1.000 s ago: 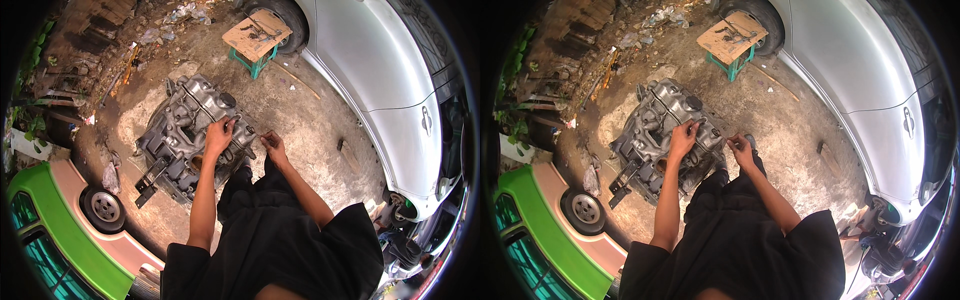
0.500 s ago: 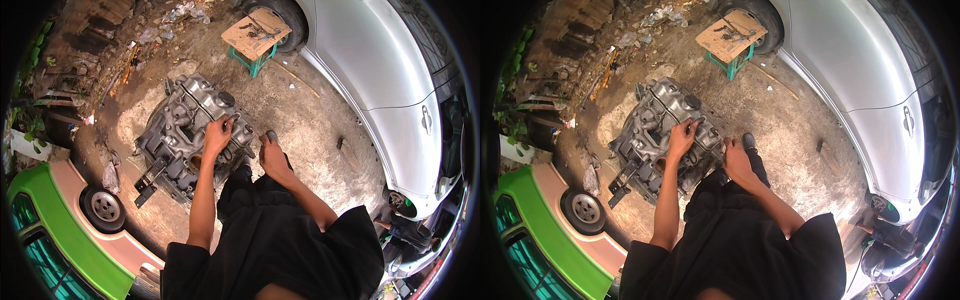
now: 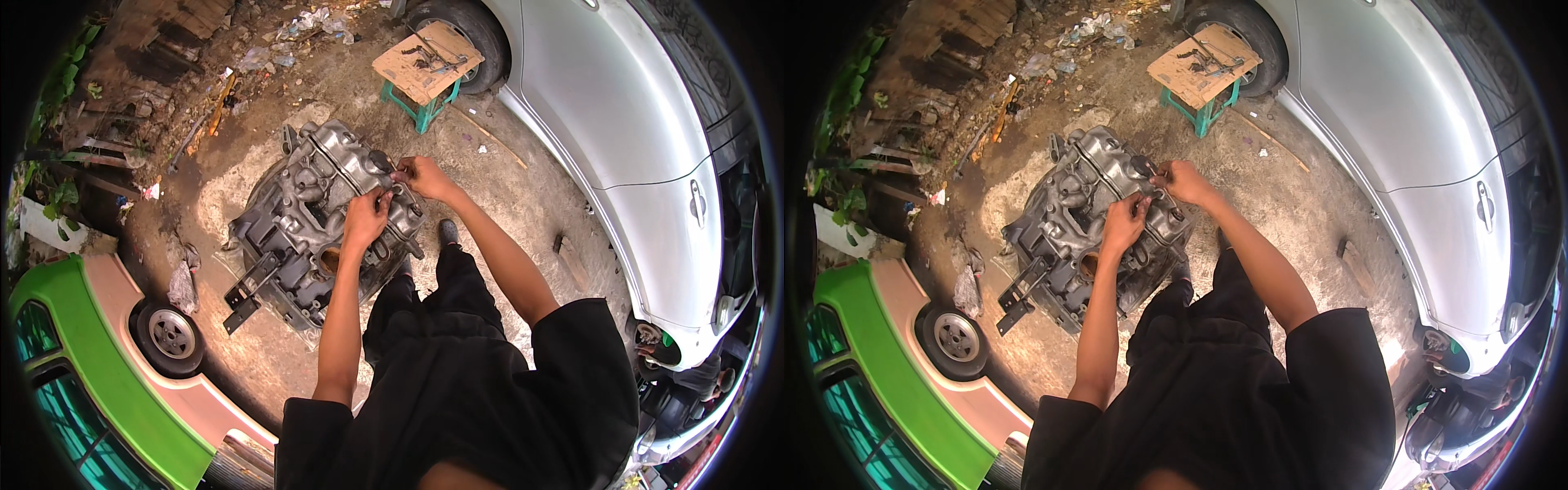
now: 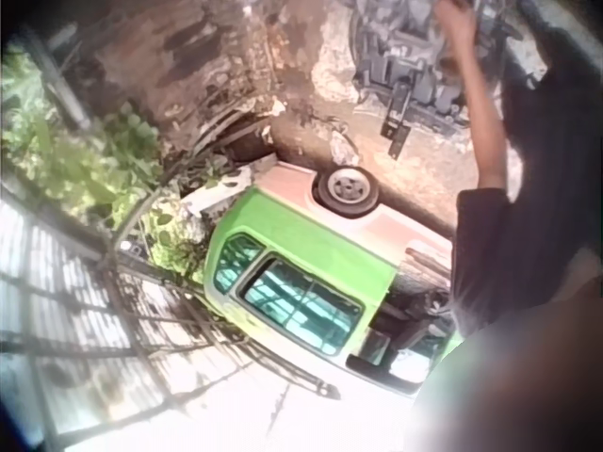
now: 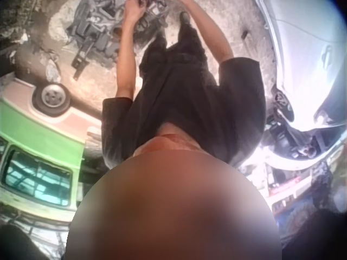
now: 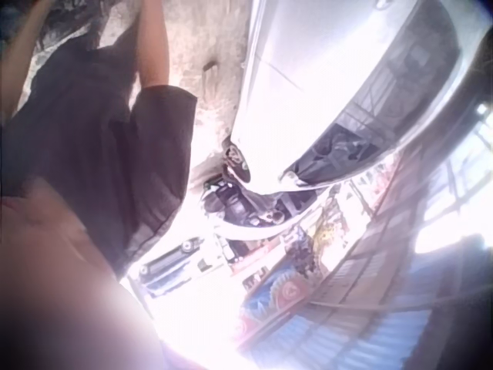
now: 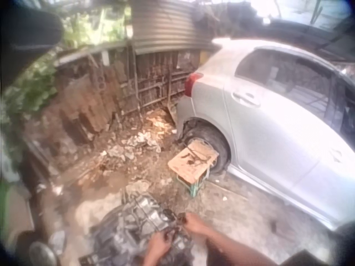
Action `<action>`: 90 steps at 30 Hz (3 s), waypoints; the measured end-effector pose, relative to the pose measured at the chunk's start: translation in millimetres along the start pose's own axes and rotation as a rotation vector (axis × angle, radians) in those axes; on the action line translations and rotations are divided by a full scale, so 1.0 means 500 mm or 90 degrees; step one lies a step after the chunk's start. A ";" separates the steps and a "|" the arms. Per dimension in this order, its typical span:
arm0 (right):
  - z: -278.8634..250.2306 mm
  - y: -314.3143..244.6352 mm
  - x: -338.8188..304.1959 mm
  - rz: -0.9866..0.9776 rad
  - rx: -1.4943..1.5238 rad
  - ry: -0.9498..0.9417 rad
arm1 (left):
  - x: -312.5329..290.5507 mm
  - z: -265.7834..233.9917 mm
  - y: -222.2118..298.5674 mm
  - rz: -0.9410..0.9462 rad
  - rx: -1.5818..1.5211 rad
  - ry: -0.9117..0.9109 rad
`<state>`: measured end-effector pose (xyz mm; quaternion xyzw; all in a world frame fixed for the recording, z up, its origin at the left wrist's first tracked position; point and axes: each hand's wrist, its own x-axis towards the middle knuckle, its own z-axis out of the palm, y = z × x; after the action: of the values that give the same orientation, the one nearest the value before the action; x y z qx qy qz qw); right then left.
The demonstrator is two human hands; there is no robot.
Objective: The person places a metal valve cover onto a car engine block and secures it by inserting and tightening multiple bolts with a wrench. The person works methodically, moving around the engine to access different bolt locations.
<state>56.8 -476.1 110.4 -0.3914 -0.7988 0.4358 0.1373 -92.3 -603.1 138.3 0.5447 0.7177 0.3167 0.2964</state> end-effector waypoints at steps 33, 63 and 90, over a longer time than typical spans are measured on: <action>-0.014 -0.086 -0.263 -0.090 -0.116 0.276 | -0.004 -0.007 0.010 -0.011 -0.003 -0.014; 0.107 0.163 -0.249 0.160 0.625 0.110 | 0.001 0.028 0.049 0.085 0.257 -0.055; 0.070 0.027 -0.306 0.171 0.062 0.105 | 0.009 0.001 0.011 0.084 0.030 -0.084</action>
<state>144.4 -606.6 97.8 -0.5220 -0.7032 0.4548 0.1617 -89.6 -597.6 141.8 0.6172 0.6664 0.2824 0.3086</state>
